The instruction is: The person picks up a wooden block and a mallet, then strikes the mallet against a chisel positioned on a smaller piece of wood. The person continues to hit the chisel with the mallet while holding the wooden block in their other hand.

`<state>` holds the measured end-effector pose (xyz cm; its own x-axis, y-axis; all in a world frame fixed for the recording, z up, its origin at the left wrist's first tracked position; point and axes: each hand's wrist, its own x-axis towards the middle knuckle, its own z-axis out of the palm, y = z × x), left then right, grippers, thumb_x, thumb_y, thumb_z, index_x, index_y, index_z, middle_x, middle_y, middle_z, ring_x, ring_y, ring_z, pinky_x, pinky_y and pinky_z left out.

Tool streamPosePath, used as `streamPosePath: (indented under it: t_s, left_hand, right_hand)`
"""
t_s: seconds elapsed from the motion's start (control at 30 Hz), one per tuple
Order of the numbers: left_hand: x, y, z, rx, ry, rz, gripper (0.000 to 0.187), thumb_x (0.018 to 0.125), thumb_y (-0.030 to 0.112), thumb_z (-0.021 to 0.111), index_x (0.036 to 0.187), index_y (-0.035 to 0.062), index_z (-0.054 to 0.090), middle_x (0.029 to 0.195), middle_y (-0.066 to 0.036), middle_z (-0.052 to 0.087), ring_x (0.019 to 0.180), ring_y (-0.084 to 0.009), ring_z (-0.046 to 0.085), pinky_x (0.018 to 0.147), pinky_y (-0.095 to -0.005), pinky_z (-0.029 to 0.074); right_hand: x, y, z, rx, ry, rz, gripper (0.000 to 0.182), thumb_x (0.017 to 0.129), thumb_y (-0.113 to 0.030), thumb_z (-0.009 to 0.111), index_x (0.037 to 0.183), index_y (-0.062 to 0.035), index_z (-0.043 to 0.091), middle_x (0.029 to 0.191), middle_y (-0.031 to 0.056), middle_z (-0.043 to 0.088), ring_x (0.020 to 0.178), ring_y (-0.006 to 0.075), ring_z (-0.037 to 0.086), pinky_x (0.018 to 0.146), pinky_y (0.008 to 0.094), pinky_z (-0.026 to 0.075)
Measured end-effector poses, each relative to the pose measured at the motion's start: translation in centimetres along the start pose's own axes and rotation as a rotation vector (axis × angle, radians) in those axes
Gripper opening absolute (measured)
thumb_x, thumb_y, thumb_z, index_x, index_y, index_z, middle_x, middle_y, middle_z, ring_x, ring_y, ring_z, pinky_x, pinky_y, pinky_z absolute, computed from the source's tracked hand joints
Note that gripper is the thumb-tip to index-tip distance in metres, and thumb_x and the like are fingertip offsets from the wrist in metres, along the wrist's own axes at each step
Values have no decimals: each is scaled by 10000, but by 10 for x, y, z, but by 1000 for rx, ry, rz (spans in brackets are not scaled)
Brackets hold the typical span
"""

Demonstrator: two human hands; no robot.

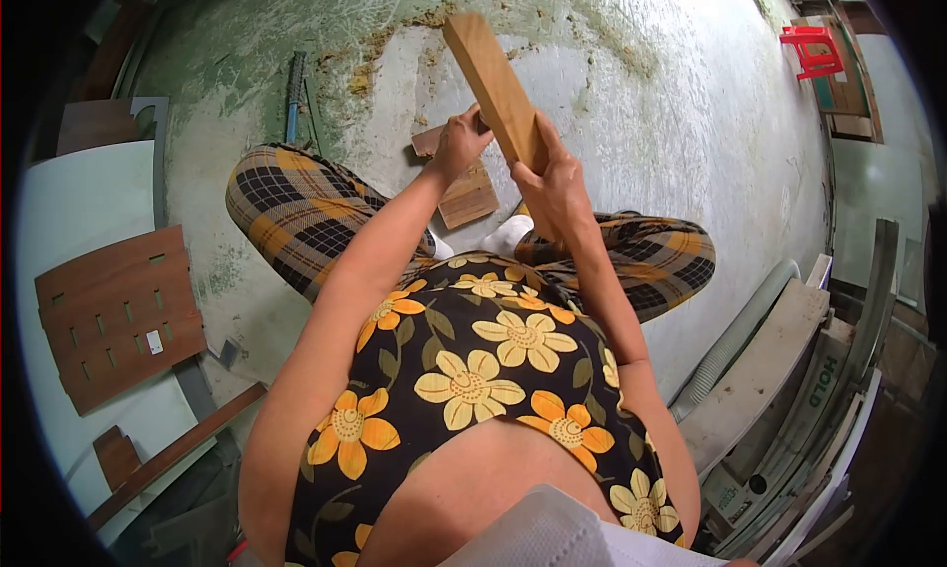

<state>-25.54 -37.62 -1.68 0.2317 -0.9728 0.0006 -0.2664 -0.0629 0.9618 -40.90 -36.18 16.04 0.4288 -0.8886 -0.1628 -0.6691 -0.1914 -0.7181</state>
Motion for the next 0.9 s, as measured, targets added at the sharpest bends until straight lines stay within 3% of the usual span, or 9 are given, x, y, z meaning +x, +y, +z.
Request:
streamPosePath:
  t_s: [0.03, 0.17, 0.27, 0.4, 0.5, 0.6, 0.73, 0.77, 0.9]
  left_hand:
    - [6, -10, 6, 182, 0, -84, 427, 737, 213, 734, 1113, 87, 575, 921, -176, 679, 913, -360, 648, 765, -418, 534]
    - [8, -18, 8, 98, 36, -26, 445, 736, 244, 743, 1121, 95, 577, 947, -163, 685, 917, -348, 653, 782, -407, 534]
    - [7, -15, 6, 104, 9, -37, 457, 745, 264, 745, 1133, 91, 577, 948, -157, 688, 912, -339, 658, 781, -402, 534]
    - [3, -1, -3, 94, -45, -37, 449, 759, 270, 738, 1134, 80, 582, 961, -157, 688, 920, -344, 656, 786, -403, 533]
    - [5, -6, 0, 38, -10, -27, 424, 773, 259, 726, 1127, 74, 586, 968, -155, 689, 920, -338, 657, 781, -398, 533]
    - [8, -12, 4, 137, 22, -56, 407, 784, 250, 717, 1126, 73, 587, 967, -153, 690, 915, -324, 663, 774, -384, 533]
    - [7, -2, -1, 95, -39, -74, 406, 784, 235, 714, 1133, 74, 585, 971, -161, 688, 922, -318, 663, 781, -373, 530]
    - [6, 2, -2, 70, -76, -96, 408, 781, 231, 715, 1135, 74, 585, 974, -164, 687, 927, -318, 662, 784, -371, 529]
    - [4, -11, 3, -47, -13, 31, 393, 785, 220, 704, 1129, 61, 597, 986, -170, 685, 947, -317, 659, 805, -384, 525]
  right_hand:
    - [-2, -7, -5, 37, 9, 8, 714, 768, -131, 638, 1423, -129, 355, 1050, 269, 637, 985, 319, 656, 847, 380, 515]
    - [-7, -24, -12, 205, 174, -206, 723, 768, -116, 636, 1429, -130, 344, 1059, 253, 641, 980, 311, 660, 827, 387, 521]
    - [-3, 3, 6, 18, 24, 33, 744, 764, -151, 643, 1430, -129, 311, 1079, 305, 609, 981, 440, 615, 825, 449, 503]
    - [5, 23, 13, -15, -33, 19, 753, 763, -168, 651, 1433, -117, 312, 1037, 319, 614, 996, 440, 610, 855, 447, 484]
    - [0, -3, 1, 6, -23, 44, 742, 761, -117, 661, 1434, -114, 348, 1095, 268, 631, 1044, 341, 635, 883, 398, 502]
    - [-5, -16, -5, 163, 107, -138, 744, 767, -155, 639, 1433, -111, 311, 1041, 313, 618, 992, 446, 610, 852, 439, 488]
    - [-1, -2, 6, 19, 15, 50, 730, 775, -147, 630, 1432, -119, 314, 1049, 299, 623, 990, 434, 621, 858, 444, 488]
    - [4, 9, 11, -52, -73, 140, 730, 779, -165, 664, 1431, -99, 343, 1191, 261, 591, 1087, 374, 605, 921, 407, 480]
    - [-1, 20, 13, 73, -3, 30, 712, 775, -177, 679, 1412, -77, 378, 1184, 253, 595, 1111, 336, 593, 927, 393, 471]
